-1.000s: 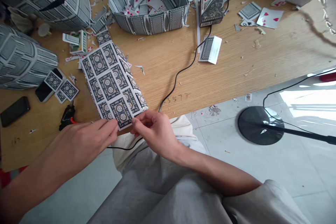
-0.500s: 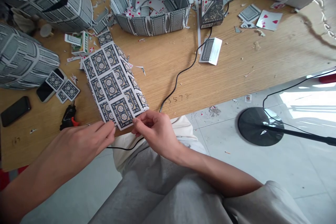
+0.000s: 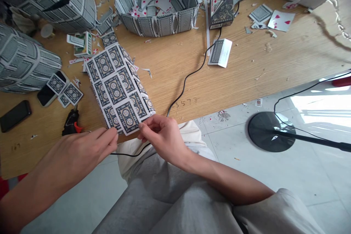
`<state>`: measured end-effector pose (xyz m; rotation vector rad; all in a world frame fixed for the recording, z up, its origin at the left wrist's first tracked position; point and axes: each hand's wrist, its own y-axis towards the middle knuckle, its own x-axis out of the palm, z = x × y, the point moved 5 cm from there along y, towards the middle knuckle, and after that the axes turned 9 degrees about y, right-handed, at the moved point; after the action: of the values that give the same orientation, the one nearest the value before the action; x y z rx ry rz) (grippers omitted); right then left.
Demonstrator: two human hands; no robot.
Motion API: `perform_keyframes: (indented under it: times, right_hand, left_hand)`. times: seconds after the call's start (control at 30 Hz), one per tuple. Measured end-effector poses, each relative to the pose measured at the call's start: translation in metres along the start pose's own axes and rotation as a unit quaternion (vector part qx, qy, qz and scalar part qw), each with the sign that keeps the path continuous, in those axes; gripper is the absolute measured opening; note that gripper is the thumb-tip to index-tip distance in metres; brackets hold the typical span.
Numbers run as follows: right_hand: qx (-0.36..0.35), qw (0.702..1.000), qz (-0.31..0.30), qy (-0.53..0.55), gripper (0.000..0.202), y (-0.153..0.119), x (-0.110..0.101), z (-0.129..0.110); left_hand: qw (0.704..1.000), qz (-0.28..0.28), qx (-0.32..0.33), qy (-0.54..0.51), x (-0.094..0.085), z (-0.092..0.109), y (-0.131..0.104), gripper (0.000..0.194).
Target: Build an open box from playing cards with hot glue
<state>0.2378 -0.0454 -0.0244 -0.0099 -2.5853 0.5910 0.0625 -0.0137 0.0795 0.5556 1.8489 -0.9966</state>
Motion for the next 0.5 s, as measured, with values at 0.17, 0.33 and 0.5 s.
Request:
perform_keyframes:
  times: [0.17, 0.33, 0.5]
  right_hand:
    - [0.000, 1.000, 0.001, -0.004, 0.036, 0.0000, 0.0001, 0.0005]
    - [0.003, 1.000, 0.002, 0.002, 0.036, 0.0002, 0.0000, 0.0005]
    - [0.003, 1.000, 0.001, -0.003, 0.037, 0.0002, 0.0002, 0.0005]
  left_hand:
    - [1.000, -0.012, -0.003, 0.000, 0.0024, -0.0003, -0.0022, 0.031]
    - [1.000, -0.019, -0.009, 0.002, 0.0033, -0.0018, -0.0036, 0.032]
    - [1.000, -0.022, -0.006, 0.000, 0.0029, -0.0031, -0.0035, 0.037]
